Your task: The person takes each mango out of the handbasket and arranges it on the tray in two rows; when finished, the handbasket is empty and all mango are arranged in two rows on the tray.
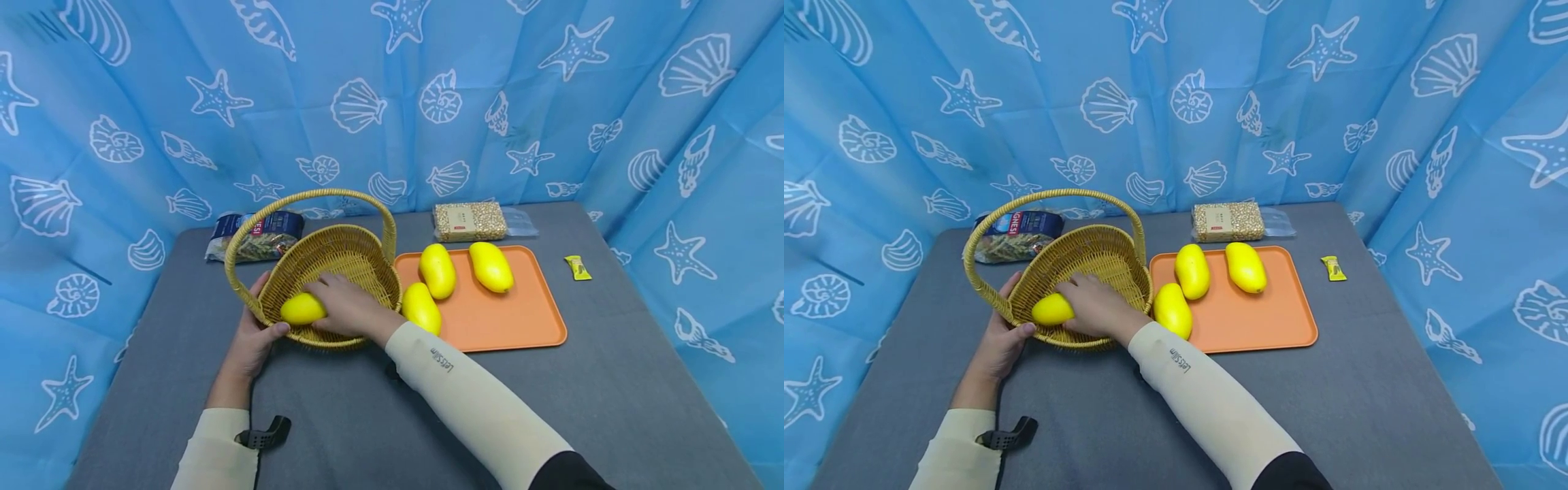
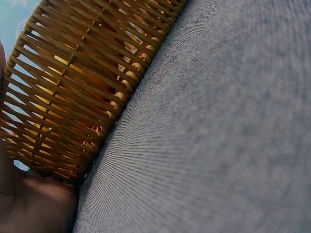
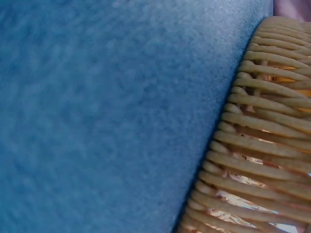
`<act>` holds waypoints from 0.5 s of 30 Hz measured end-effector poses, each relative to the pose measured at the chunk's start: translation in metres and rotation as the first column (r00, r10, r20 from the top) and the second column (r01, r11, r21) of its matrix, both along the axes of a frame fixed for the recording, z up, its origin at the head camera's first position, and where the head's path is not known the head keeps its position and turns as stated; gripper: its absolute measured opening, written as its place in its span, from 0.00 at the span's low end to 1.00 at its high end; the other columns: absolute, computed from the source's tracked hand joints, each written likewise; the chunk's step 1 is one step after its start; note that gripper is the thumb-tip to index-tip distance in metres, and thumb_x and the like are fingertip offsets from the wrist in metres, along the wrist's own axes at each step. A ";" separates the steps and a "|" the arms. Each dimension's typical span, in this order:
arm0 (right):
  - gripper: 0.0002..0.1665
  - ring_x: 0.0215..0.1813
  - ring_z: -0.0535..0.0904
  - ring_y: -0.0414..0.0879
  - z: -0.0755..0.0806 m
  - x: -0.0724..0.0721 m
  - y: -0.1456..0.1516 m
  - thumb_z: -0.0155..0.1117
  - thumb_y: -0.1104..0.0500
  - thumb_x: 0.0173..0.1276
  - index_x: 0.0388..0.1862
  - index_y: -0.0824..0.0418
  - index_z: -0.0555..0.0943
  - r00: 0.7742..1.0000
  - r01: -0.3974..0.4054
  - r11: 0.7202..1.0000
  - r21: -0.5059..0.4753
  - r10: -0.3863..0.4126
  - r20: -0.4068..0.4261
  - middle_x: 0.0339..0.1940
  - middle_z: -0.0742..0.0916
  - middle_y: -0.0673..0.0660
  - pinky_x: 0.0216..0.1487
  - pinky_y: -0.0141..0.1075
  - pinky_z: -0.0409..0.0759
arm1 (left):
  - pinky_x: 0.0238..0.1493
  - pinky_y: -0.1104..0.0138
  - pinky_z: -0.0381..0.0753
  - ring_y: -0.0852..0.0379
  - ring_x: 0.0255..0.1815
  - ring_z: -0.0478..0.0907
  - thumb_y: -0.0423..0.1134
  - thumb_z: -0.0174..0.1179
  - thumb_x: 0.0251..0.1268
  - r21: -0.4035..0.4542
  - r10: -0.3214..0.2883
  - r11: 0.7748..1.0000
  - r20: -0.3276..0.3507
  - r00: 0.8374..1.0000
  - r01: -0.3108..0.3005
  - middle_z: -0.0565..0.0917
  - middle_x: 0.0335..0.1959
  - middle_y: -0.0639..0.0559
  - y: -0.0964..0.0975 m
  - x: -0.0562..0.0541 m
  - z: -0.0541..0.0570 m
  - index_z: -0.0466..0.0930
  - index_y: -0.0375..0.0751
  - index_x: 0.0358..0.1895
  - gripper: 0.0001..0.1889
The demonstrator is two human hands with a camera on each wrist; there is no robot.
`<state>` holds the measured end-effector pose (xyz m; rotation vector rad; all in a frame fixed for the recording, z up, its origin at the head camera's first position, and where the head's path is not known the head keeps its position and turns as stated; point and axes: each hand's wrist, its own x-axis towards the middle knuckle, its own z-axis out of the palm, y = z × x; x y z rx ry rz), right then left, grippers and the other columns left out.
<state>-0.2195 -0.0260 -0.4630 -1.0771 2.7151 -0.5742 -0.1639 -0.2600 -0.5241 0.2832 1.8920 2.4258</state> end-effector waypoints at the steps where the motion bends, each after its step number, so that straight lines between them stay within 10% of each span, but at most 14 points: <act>1: 0.40 0.64 0.74 0.48 0.000 0.000 0.000 0.77 0.46 0.74 0.80 0.54 0.75 1.000 0.009 1.000 0.001 -0.009 -0.002 0.69 0.79 0.55 0.63 0.41 0.77 | 0.70 0.65 0.74 0.37 0.82 0.56 0.18 0.60 0.77 0.002 -0.002 1.000 -0.002 1.000 0.002 0.54 0.87 0.39 0.000 0.000 0.000 0.48 0.57 0.91 0.50; 15: 0.38 0.57 0.74 0.45 0.011 0.003 0.004 0.73 0.45 0.79 0.81 0.55 0.72 0.992 0.122 0.984 -0.132 -0.126 -0.017 0.66 0.77 0.55 0.56 0.40 0.78 | 0.68 0.58 0.78 0.48 0.76 0.69 0.14 0.56 0.75 -0.006 0.002 1.000 0.000 1.000 -0.002 0.57 0.86 0.40 0.000 -0.001 0.000 0.45 0.52 0.91 0.50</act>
